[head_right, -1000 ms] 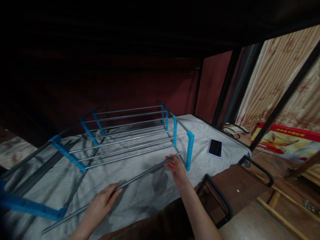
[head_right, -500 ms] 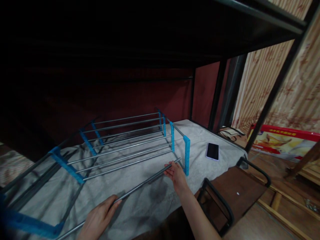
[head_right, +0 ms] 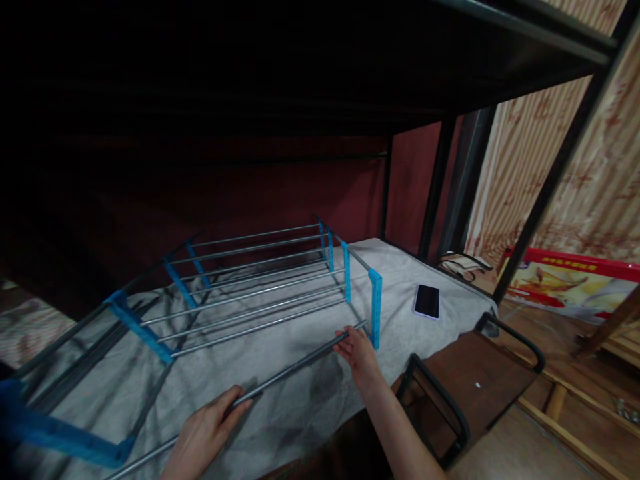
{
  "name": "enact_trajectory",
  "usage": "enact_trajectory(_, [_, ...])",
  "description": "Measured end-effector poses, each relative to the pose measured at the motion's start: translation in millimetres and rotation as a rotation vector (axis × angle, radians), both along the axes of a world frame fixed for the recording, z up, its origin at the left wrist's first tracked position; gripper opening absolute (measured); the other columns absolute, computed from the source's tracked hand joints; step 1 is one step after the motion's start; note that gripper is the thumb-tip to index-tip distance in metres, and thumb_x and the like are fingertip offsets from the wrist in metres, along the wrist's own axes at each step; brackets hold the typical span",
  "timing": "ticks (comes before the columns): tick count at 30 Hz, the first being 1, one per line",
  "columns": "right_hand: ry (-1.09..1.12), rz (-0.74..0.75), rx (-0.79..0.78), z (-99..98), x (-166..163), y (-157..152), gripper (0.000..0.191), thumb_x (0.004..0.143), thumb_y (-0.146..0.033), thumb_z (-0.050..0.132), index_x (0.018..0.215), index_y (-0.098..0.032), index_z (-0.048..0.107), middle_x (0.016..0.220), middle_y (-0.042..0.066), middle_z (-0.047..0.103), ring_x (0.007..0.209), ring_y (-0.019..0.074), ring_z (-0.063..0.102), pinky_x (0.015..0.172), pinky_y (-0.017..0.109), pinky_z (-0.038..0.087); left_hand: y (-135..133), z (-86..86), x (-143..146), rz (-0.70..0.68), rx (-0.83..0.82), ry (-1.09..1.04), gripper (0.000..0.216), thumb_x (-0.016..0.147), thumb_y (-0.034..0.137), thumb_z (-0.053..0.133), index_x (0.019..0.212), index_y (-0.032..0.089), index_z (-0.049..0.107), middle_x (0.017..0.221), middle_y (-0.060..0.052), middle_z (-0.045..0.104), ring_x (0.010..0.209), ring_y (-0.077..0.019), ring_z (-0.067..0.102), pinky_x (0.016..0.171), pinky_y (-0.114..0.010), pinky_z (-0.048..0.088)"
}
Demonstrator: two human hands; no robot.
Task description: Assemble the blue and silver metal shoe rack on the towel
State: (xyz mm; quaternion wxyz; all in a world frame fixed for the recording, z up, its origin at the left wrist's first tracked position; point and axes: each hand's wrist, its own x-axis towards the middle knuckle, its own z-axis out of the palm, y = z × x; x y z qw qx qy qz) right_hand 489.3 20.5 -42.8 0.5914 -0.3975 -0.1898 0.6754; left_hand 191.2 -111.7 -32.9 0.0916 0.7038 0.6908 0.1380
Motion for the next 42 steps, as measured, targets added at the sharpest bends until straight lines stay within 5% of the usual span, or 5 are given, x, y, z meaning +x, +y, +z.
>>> enact_trajectory(6, [0.008, 0.013, -0.021, -0.7, -1, 1, 0.011, 0.082, -0.03, 0.063, 0.083, -0.02, 0.059, 0.085, 0.008, 0.073, 0.074, 0.0176, 0.067, 0.072, 0.032, 0.056, 5, -8.5, -3, -0.028, 0.076, -0.013, 0.039, 0.095, 0.05, 0.034, 0.101, 0.025, 0.063, 0.102, -0.004, 0.073, 0.095, -0.0203, 0.069, 0.079, -0.029, 0.051])
enact_trajectory(19, [0.06, 0.061, -0.097, -18.2, -8, 3, 0.013, 0.084, -0.033, 0.062, 0.083, -0.019, 0.061, 0.083, 0.008, 0.073, 0.071, 0.0162, 0.067, 0.07, 0.03, 0.054, -2, 12.3, 6, 0.057, -0.108, 0.079, 0.034, 0.096, 0.046, 0.032, 0.105, 0.026, 0.059, 0.092, 0.0, 0.074, 0.087, -0.0186, 0.07, 0.07, -0.026, 0.044])
enact_trajectory(42, [0.017, 0.314, -0.128, -23.8, -63, -13, 0.006, 0.079, -0.023, 0.063, 0.081, -0.018, 0.061, 0.081, 0.007, 0.072, 0.07, 0.0166, 0.067, 0.071, 0.031, 0.056, 14, -2.9, 16, -0.037, 0.127, 0.025, 0.029, 0.098, 0.039, 0.037, 0.102, 0.022, 0.061, 0.098, -0.005, 0.071, 0.089, -0.0209, 0.068, 0.08, -0.032, 0.048])
